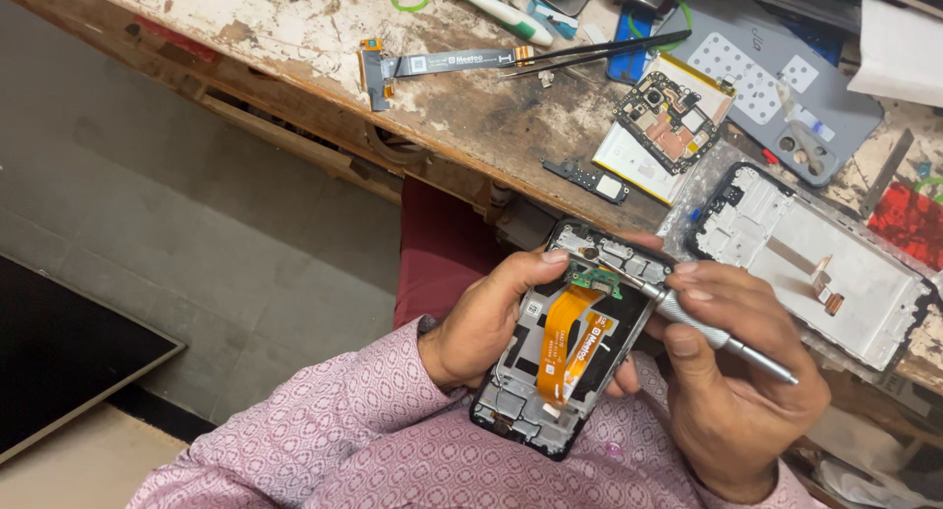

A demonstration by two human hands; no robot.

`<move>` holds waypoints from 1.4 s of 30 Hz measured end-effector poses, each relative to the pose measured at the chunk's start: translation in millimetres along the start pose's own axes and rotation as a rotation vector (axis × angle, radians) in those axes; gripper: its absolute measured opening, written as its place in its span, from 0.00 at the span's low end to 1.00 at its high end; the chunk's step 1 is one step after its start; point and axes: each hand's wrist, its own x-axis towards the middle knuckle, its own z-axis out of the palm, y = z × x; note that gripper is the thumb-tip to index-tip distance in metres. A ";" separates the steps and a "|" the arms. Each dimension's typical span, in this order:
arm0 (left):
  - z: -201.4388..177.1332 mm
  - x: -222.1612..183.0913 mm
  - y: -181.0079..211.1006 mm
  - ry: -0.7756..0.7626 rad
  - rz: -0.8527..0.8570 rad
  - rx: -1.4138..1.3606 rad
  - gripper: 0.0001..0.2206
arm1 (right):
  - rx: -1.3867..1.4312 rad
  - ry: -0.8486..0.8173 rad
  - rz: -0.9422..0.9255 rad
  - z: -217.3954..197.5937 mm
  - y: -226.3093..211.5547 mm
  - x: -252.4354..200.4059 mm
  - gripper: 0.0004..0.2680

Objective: The person assembles internal components into a mobile phone chassis, using a screwdriver to secure parts and tweezers to position small elements.

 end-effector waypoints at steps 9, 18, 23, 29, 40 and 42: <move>2.9 0.9 0.3 -0.005 0.005 -0.061 0.28 | 0.099 0.067 0.126 5.3 5.0 -5.1 0.06; 18.1 9.2 22.3 0.021 0.029 0.311 0.27 | 0.139 0.071 -0.069 -18.2 4.4 7.2 0.07; 19.7 10.6 24.1 0.048 -0.065 0.321 0.28 | 0.077 -0.007 -0.041 -30.8 -8.2 17.3 0.06; 20.1 7.2 24.6 0.037 -0.050 0.290 0.28 | -0.041 -0.058 -0.009 -19.3 -25.3 15.3 0.08; 26.1 6.6 22.5 0.022 -0.023 0.399 0.30 | -0.029 -0.035 -0.075 -24.4 -14.9 4.0 0.08; 23.8 5.0 23.6 0.032 -0.012 0.396 0.30 | -0.032 -0.032 -0.040 -24.5 -18.0 2.6 0.08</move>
